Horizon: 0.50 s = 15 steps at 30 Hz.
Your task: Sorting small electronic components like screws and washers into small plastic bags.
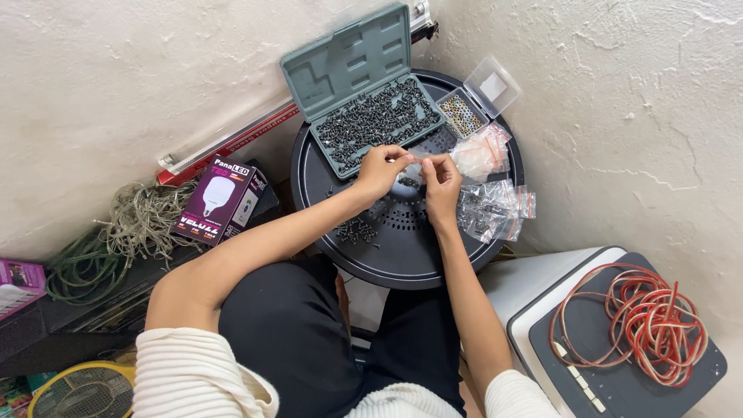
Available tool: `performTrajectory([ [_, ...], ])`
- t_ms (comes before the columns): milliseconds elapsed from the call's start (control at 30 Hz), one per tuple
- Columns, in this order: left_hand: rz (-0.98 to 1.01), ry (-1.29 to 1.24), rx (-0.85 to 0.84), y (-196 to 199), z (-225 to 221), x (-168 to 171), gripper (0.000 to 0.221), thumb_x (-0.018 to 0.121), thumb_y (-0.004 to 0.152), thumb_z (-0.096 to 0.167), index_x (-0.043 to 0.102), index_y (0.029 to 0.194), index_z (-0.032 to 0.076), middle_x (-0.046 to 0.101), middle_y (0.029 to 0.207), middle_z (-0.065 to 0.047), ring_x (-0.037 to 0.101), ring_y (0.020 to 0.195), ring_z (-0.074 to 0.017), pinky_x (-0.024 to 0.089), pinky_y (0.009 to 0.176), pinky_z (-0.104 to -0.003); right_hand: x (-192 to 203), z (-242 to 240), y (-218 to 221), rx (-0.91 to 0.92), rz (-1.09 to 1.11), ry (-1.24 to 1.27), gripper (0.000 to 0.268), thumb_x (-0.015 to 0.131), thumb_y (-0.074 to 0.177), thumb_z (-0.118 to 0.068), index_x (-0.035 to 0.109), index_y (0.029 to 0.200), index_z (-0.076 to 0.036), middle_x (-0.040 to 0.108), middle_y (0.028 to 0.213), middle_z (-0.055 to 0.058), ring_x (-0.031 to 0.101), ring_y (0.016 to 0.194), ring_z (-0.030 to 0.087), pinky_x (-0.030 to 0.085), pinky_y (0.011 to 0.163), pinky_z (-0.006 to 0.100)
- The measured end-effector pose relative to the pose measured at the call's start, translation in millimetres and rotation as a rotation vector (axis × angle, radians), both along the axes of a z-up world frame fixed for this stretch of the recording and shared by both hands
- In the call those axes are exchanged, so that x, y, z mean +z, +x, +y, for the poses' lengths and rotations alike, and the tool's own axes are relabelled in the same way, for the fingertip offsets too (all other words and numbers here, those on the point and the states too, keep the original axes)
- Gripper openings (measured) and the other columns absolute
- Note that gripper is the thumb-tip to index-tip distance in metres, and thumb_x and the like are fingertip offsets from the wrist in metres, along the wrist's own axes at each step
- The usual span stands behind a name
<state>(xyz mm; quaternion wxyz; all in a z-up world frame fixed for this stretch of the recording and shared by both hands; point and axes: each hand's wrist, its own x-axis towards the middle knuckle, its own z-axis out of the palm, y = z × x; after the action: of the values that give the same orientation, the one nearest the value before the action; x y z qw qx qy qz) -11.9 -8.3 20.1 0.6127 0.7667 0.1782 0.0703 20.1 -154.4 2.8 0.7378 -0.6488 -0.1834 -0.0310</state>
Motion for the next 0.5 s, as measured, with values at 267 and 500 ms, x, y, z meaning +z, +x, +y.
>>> performTrajectory([
  [267,-0.006,0.014,-0.045,-4.3,-0.9,8.4,0.014,0.075,0.087,0.025,0.08,0.093,0.014,0.074,0.079,-0.005,0.072,0.075,-0.0176,0.056,0.067,-0.03,-4.5,-1.1,2.2,0.028,0.003,-0.002,0.014,0.075,0.096,-0.016,0.069,0.091,-0.006,0.064,0.069,0.005,0.055,0.061,0.008,0.046,0.061,0.022],
  [500,-0.014,0.001,-0.02,-1.4,-7.2,9.3,0.015,0.073,0.09,0.026,0.078,0.091,0.012,0.07,0.09,-0.01,0.072,0.084,-0.0252,0.056,0.075,-0.036,0.0,-0.5,5.3,0.082,0.038,0.032,0.015,0.073,0.098,-0.017,0.065,0.089,-0.007,0.066,0.071,0.004,0.055,0.061,0.007,0.046,0.062,0.021],
])
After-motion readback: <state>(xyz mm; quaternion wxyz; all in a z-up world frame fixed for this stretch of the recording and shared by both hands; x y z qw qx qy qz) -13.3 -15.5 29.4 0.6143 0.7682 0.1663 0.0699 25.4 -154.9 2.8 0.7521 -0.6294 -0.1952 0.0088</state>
